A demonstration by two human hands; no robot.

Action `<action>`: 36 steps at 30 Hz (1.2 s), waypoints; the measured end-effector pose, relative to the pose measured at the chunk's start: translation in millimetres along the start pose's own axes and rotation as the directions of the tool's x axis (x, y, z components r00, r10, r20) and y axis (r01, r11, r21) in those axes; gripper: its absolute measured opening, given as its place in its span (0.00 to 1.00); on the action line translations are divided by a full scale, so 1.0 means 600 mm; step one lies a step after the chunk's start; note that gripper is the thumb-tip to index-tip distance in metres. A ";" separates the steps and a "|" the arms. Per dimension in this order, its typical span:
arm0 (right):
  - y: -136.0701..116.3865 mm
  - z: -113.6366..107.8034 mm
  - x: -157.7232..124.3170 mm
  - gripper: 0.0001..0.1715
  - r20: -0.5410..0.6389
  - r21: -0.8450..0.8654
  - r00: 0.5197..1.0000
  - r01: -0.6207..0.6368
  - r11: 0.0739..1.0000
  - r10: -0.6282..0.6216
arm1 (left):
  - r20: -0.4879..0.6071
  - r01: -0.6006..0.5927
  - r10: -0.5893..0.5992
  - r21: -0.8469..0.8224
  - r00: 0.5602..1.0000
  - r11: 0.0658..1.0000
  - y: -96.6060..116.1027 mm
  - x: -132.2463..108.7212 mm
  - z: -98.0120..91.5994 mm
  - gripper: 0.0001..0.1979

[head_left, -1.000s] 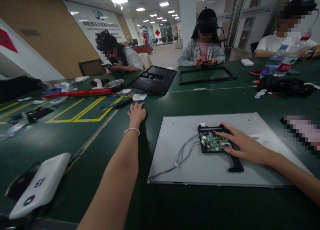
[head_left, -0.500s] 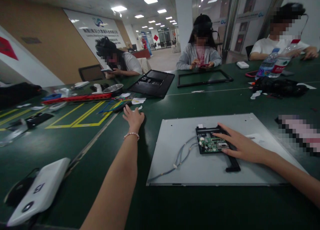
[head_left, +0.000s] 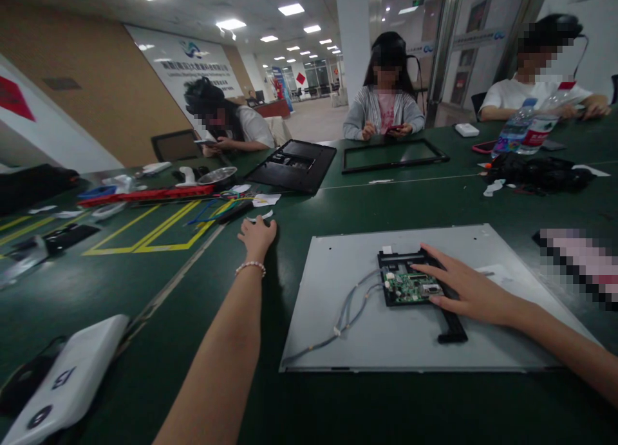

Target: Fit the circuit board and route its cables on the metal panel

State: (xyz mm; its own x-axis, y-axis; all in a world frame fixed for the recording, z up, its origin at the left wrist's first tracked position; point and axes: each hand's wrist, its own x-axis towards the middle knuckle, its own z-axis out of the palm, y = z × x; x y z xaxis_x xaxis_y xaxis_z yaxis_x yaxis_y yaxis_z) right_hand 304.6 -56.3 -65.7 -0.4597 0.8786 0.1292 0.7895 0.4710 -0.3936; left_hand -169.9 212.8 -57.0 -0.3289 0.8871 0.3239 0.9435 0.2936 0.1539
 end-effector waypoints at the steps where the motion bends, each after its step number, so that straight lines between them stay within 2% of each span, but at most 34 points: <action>1: 0.001 0.000 0.000 0.37 0.002 0.002 1.000 0.001 1.000 -0.001 | -0.050 -0.006 0.006 0.003 0.999 1.000 0.002 -0.005 -0.005 0.30; 4: 0.004 0.003 -0.001 0.37 0.005 0.007 1.000 0.004 1.000 -0.004 | -0.204 -0.088 0.097 0.050 0.974 0.995 0.003 -0.014 -0.023 0.33; 7: 0.007 0.007 -0.001 0.37 -0.006 0.004 1.000 0.011 1.000 -0.011 | -0.229 -0.092 0.108 0.083 0.967 0.992 -0.008 -0.006 -0.029 0.36; 9: 0.007 0.008 -0.001 0.38 -0.007 0.005 1.000 0.012 1.000 -0.012 | -0.157 -0.010 0.020 0.061 0.987 0.998 -0.019 0.009 -0.022 0.36; 11: 0.005 0.010 -0.001 0.37 -0.004 0.007 1.000 0.008 1.000 -0.008 | -0.012 0.050 -0.050 0.037 0.999 0.998 -0.030 0.026 -0.010 0.33; 13: 0.003 0.011 -0.002 0.37 -0.008 0.007 1.000 0.003 1.000 -0.003 | 0.111 0.057 -0.061 0.034 0.992 0.998 -0.039 0.040 0.000 0.31; 15: 0.001 0.012 -0.003 0.37 -0.014 0.005 1.000 0.001 1.000 0.000 | 0.141 0.033 -0.039 0.043 0.989 0.999 -0.045 0.046 0.006 0.31; 21: 0.001 0.013 -0.004 0.38 -0.009 -0.004 1.000 -0.007 1.000 0.007 | 0.070 -0.033 0.030 0.041 0.997 0.999 -0.040 0.029 0.000 0.27; 24: 0.002 0.012 -0.003 0.38 -0.001 -0.003 1.000 -0.006 1.000 0.006 | -0.025 -0.071 0.073 0.054 0.997 0.996 -0.028 0.014 -0.013 0.28; 29: 0.004 0.010 -0.002 0.37 0.003 -0.002 1.000 -0.004 1.000 0.004 | -0.157 -0.230 0.240 0.084 0.958 0.970 -0.006 -0.006 -0.038 0.28; 32: 0.004 0.007 -0.001 0.37 0.003 0.001 1.000 0.000 1.000 0.000 | -0.172 -0.311 0.308 0.012 0.936 0.950 -0.004 -0.009 -0.040 0.26; 36: 0.006 0.007 0.001 0.37 0.000 -0.013 1.000 0.005 1.000 -0.005 | -0.209 -0.435 0.398 -0.177 0.893 0.883 -0.007 -0.007 -0.029 0.21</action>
State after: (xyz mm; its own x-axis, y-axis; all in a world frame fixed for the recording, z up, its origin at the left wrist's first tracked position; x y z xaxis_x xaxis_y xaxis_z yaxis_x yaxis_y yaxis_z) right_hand 305.6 -54.3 -70.8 -0.4639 0.8761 0.1310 0.7925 0.4765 -0.3807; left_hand -173.3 201.4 -42.8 0.0732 0.8347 0.5458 0.9687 -0.1896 0.1601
